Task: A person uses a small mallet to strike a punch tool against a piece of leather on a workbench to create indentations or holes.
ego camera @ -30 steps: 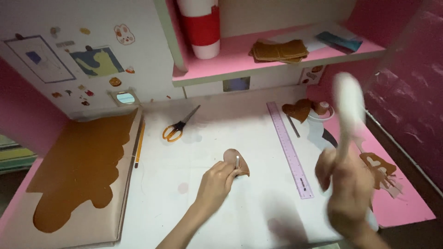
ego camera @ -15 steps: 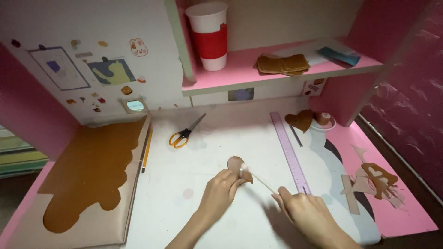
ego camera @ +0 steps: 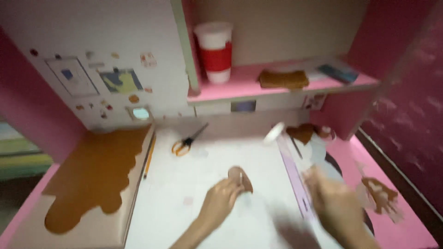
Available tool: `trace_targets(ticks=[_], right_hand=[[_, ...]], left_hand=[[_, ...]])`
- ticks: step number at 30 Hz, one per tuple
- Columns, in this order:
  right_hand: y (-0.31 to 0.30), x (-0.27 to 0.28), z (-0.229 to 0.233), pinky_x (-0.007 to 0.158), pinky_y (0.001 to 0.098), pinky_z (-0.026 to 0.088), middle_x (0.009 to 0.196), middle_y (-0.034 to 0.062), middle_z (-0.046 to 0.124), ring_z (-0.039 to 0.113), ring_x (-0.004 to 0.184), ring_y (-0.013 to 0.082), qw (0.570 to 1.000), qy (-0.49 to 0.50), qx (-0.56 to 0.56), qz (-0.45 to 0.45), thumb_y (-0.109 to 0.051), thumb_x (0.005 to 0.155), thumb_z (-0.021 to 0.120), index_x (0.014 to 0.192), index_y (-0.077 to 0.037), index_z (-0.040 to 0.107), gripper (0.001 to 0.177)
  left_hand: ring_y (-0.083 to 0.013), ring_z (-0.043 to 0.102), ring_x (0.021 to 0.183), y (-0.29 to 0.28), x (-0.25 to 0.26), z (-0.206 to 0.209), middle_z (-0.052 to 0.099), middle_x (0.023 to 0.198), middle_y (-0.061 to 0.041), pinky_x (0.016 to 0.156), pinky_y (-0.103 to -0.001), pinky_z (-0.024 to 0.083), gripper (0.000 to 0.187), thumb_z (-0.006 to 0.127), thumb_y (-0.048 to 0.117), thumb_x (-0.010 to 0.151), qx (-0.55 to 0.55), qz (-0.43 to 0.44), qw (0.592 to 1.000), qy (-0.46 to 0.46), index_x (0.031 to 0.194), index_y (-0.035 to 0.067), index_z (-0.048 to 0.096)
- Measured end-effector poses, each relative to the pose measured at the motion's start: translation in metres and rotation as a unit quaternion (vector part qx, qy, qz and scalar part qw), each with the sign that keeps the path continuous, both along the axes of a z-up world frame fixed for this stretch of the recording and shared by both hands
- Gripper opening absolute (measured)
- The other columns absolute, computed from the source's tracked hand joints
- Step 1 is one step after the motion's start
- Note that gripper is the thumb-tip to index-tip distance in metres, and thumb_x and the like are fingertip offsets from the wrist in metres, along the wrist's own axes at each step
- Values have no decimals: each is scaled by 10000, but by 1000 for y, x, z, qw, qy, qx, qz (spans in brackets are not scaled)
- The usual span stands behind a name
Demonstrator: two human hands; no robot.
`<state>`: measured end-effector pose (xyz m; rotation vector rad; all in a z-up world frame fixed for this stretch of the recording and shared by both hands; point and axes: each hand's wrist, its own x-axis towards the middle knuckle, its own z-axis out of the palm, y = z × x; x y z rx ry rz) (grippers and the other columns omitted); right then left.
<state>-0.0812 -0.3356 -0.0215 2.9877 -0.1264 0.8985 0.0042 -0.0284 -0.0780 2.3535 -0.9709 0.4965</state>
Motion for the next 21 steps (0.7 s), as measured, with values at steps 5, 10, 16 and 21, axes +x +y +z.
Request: trace_targets(ticks=[5,10,16,21], right_hand=[[37,-3,-12,441,460,398,525,11,553,543,426,309,995,-27,-19,96,-394,1082,393,947,-193,519,274],[45,-20,66,831,416,506,920,23,771,725,941,293,916,389,96,-17,-714,949,255,1070,-370,475,426],[19,6,-26,408,395,203,555,65,388,397,465,265,964,-176,-188,69,-227,1036,497,745,-158,466,301],[29,3,16,593,519,485,696,31,681,683,610,339,969,199,-5,149,-649,1003,383,947,-283,417,372]], left_hand=[[-248,617,818,-4,-11,24,663,924,-24,673,-399,479,248,503,203,1038,-35,11,998,60,956,150,732],[-291,633,864,0,-4,7,669,909,-66,729,-450,500,317,507,117,965,-2,6,999,47,1054,180,805],[-247,624,787,-3,-6,5,645,836,-38,669,-402,485,267,573,268,1049,-30,25,998,50,918,72,699],[-266,658,772,-5,-44,101,746,938,74,758,-325,492,90,538,152,980,-105,4,962,254,1013,218,488]])
